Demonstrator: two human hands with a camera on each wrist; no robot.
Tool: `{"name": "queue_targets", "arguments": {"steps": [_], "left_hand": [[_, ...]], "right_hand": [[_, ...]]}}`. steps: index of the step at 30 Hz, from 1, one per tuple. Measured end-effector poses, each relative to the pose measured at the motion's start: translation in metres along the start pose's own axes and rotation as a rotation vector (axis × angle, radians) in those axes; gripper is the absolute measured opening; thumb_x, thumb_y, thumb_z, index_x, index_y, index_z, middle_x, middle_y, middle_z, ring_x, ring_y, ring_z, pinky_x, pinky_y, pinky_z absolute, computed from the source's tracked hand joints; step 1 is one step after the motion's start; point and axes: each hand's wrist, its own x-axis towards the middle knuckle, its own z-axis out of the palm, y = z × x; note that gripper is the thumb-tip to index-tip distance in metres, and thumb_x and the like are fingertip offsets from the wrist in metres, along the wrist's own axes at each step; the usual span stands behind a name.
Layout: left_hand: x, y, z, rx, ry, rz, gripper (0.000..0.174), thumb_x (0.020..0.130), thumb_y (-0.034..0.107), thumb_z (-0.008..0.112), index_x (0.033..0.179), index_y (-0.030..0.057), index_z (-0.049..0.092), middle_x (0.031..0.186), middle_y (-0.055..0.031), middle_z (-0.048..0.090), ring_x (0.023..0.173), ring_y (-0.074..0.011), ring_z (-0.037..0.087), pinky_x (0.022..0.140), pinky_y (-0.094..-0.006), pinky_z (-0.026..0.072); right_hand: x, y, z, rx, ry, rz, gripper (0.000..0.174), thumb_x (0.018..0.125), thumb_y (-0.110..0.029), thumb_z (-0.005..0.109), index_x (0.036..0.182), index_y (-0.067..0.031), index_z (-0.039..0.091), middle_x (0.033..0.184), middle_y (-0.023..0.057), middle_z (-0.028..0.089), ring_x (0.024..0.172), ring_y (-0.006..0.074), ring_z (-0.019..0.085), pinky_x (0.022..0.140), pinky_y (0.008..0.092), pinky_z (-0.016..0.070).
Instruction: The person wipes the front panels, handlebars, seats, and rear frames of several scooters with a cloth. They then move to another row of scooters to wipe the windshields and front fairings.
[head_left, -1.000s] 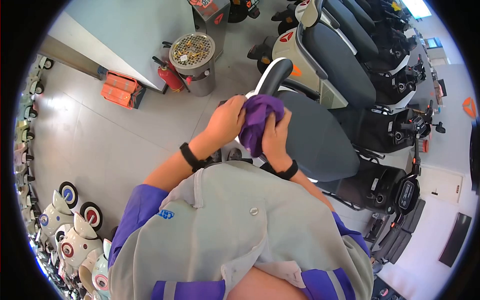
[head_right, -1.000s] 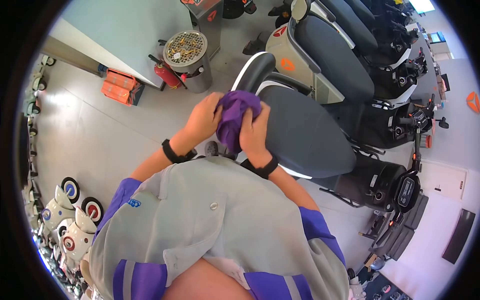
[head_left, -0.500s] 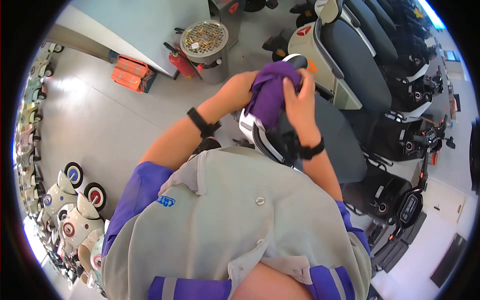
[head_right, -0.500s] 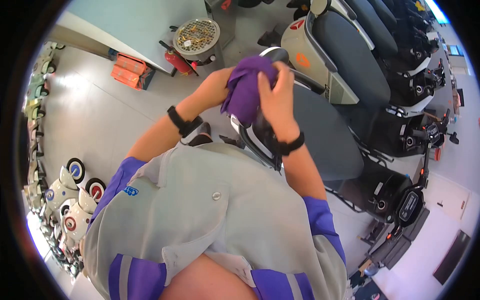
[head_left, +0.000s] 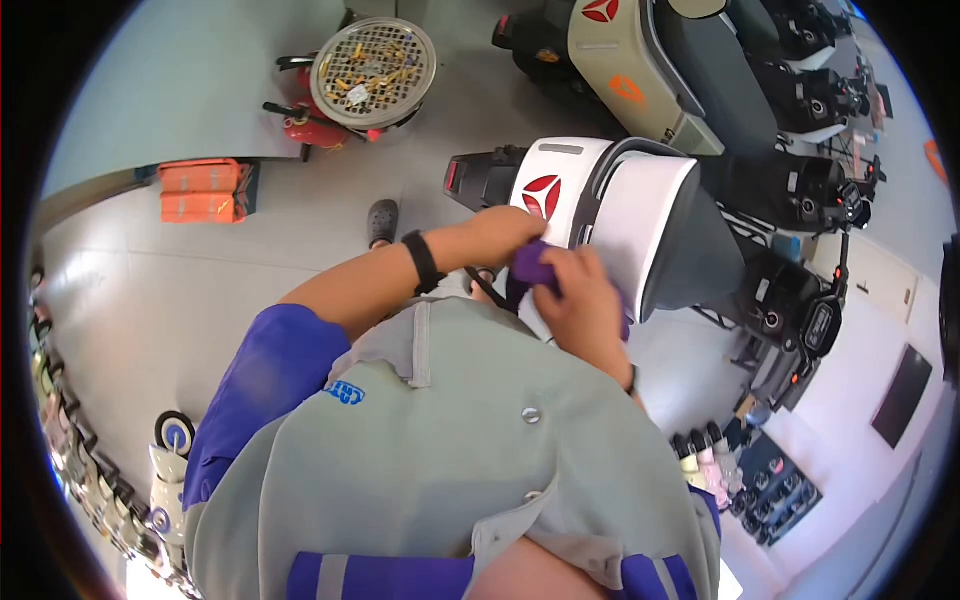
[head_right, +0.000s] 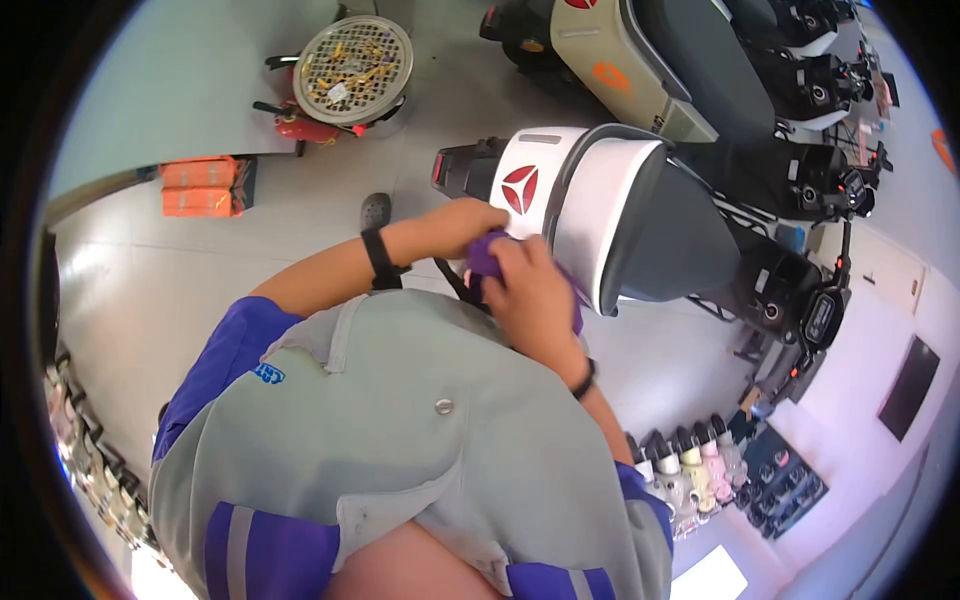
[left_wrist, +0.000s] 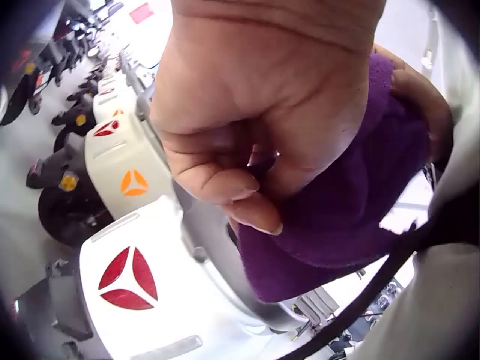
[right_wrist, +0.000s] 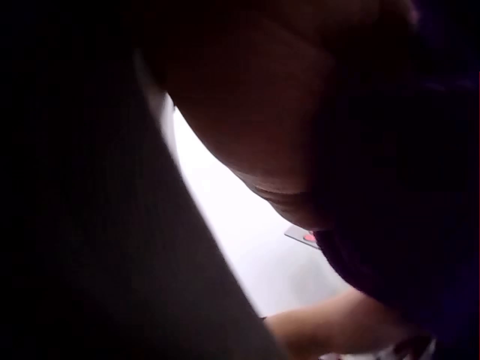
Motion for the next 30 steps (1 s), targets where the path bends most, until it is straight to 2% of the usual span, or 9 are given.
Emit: {"name": "queue_targets", "arguments": {"steps": [3, 5, 9, 16, 20, 23, 25, 28, 30], "left_hand": [[-0.006, -0.065, -0.001, -0.256, -0.001, -0.488, 0.016, 0.082, 0.013, 0.059, 0.094, 0.0024, 0.062, 0.087, -0.0187, 0.069, 0.083, -0.0375, 0.067, 0.072, -0.0461, 0.0527], [-0.003, -0.092, -0.001, -0.409, -0.057, -0.786, 0.018, 0.083, 0.009, 0.058, 0.098, 0.0007, 0.062, 0.085, -0.0191, 0.069, 0.077, -0.0324, 0.071, 0.069, -0.0417, 0.0544], [0.030, -0.132, 0.051, -0.304, -0.017, -0.433, 0.023, 0.084, 0.008, 0.056, 0.103, -0.0012, 0.063, 0.085, -0.0203, 0.069, 0.075, -0.0323, 0.070, 0.069, -0.0403, 0.0547], [0.165, -0.134, 0.063, -0.464, 0.370, -0.247, 0.022, 0.087, 0.011, 0.058, 0.105, 0.0037, 0.066, 0.094, -0.0190, 0.068, 0.087, -0.0297, 0.068, 0.080, -0.0370, 0.0523], [0.228, -0.137, 0.045, -0.928, 0.434, -0.124, 0.023, 0.094, 0.008, 0.055, 0.114, 0.0025, 0.064, 0.110, -0.0148, 0.068, 0.101, -0.0247, 0.064, 0.093, -0.0324, 0.0488], [0.217, -0.145, 0.084, -0.518, 0.590, 0.103, 0.029, 0.095, 0.012, 0.057, 0.123, 0.0040, 0.061, 0.129, -0.0193, 0.061, 0.121, -0.0352, 0.056, 0.105, -0.0374, 0.0429], [0.174, -0.133, 0.103, -0.327, 0.650, 0.068, 0.040, 0.095, 0.009, 0.055, 0.134, 0.0034, 0.051, 0.144, -0.0228, 0.047, 0.134, -0.0385, 0.044, 0.114, -0.0408, 0.0340], [0.093, -0.115, 0.147, -0.192, 0.436, -0.030, 0.064, 0.087, 0.008, 0.062, 0.146, 0.0051, 0.039, 0.157, -0.0238, 0.026, 0.146, -0.0386, 0.026, 0.120, -0.0489, 0.0217], [0.072, -0.115, 0.158, -0.145, 0.362, 0.003, 0.070, 0.081, 0.005, 0.063, 0.147, 0.0058, 0.039, 0.158, -0.0220, 0.025, 0.148, -0.0366, 0.023, 0.120, -0.0536, 0.0169]], "right_hand": [[0.016, 0.035, 0.089, 0.201, 0.035, 0.133, 0.029, 0.080, -0.009, 0.064, 0.106, -0.0014, 0.056, 0.101, 0.0201, 0.059, 0.087, 0.0373, 0.062, 0.074, 0.0422, 0.0502], [0.012, 0.072, 0.131, 0.315, 0.033, 0.477, 0.028, 0.083, -0.010, 0.062, 0.109, -0.0003, 0.055, 0.107, 0.0180, 0.061, 0.084, 0.0335, 0.063, 0.072, 0.0407, 0.0518], [-0.009, 0.153, 0.222, 1.159, 0.380, 1.019, 0.027, 0.091, -0.012, 0.058, 0.115, 0.0005, 0.055, 0.111, 0.0111, 0.064, 0.092, 0.0233, 0.065, 0.075, 0.0377, 0.0544], [0.061, 0.186, 0.240, 2.005, 0.698, 1.065, 0.021, 0.098, -0.022, 0.058, 0.114, -0.0089, 0.061, 0.105, 0.0032, 0.067, 0.094, 0.0194, 0.064, 0.075, 0.0347, 0.0530], [0.122, 0.193, 0.202, 2.130, 0.608, 0.953, 0.019, 0.099, -0.026, 0.058, 0.112, -0.0130, 0.062, 0.106, 0.0003, 0.068, 0.093, 0.0169, 0.063, 0.076, 0.0311, 0.0498], [0.109, 0.206, 0.222, 2.061, 0.613, 1.106, 0.020, 0.098, -0.029, 0.060, 0.113, -0.0146, 0.062, 0.116, 0.0005, 0.067, 0.107, 0.0158, 0.060, 0.083, 0.0324, 0.0461], [0.071, 0.196, 0.231, 2.084, 0.579, 0.824, 0.025, 0.098, -0.025, 0.058, 0.120, -0.0130, 0.059, 0.124, 0.0027, 0.064, 0.117, 0.0196, 0.057, 0.095, 0.0369, 0.0453], [-0.014, 0.204, 0.268, 2.109, 0.381, 0.603, 0.031, 0.100, -0.023, 0.053, 0.129, -0.0120, 0.054, 0.131, 0.0053, 0.060, 0.123, 0.0218, 0.054, 0.107, 0.0415, 0.0403], [-0.038, 0.189, 0.273, 1.957, 0.351, 0.818, 0.036, 0.101, -0.023, 0.049, 0.135, -0.0101, 0.048, 0.137, 0.0052, 0.055, 0.124, 0.0212, 0.053, 0.106, 0.0410, 0.0401]]}}
